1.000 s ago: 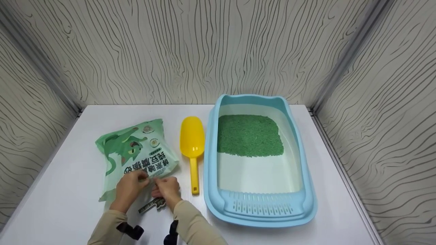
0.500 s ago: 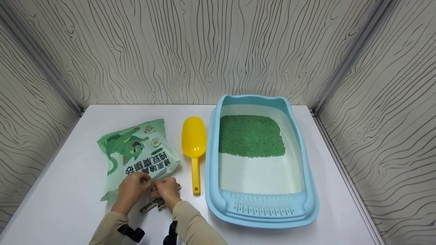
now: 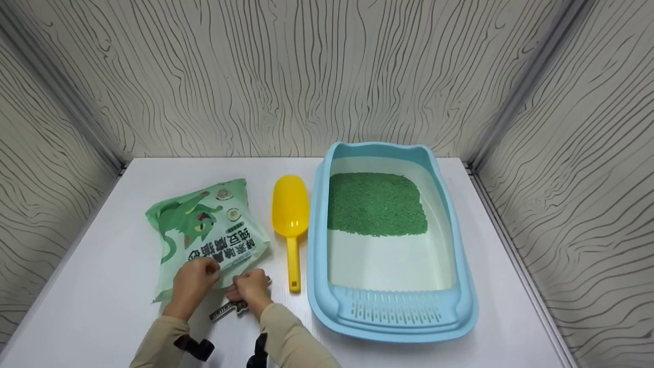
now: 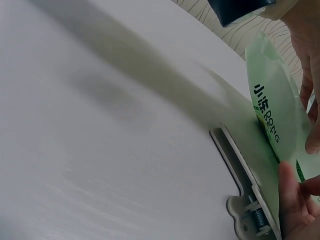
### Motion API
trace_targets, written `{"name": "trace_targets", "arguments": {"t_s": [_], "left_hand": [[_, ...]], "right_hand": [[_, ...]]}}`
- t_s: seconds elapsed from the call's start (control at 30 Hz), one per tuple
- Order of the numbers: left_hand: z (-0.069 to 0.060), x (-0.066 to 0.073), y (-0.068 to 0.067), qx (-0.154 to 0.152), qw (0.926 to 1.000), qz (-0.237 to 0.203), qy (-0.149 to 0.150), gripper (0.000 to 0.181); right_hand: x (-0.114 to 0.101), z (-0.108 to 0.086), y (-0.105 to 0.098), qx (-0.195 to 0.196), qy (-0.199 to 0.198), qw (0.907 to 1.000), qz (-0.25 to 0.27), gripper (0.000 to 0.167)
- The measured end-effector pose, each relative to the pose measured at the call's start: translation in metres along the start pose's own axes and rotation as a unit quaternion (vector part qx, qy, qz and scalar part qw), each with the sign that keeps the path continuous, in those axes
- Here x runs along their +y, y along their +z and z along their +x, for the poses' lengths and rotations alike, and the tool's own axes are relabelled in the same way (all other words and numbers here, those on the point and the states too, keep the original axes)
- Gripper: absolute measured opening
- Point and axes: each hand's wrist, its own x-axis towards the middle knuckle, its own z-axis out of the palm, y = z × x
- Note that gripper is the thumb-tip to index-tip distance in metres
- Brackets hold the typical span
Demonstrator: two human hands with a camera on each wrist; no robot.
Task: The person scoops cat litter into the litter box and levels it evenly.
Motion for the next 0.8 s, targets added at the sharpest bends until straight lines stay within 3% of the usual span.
{"name": "trace_targets", "arguments": {"t_s": [0.43, 0.8], "left_hand": [[0.000, 0.003, -0.004, -0.003, 0.9999, 0.000, -0.016, 0.005], [-0.002, 0.006, -0.016, 0.033, 0.9994, 0.000, 0.013, 0.006]], "right_hand": [[-0.004, -0.003, -0.001, 0.006, 0.022, 0.9996, -0.015, 0.013], [-0.007, -0.002, -0.003, 0.010, 0.027, 0.9987, -0.042, 0.012]]}}
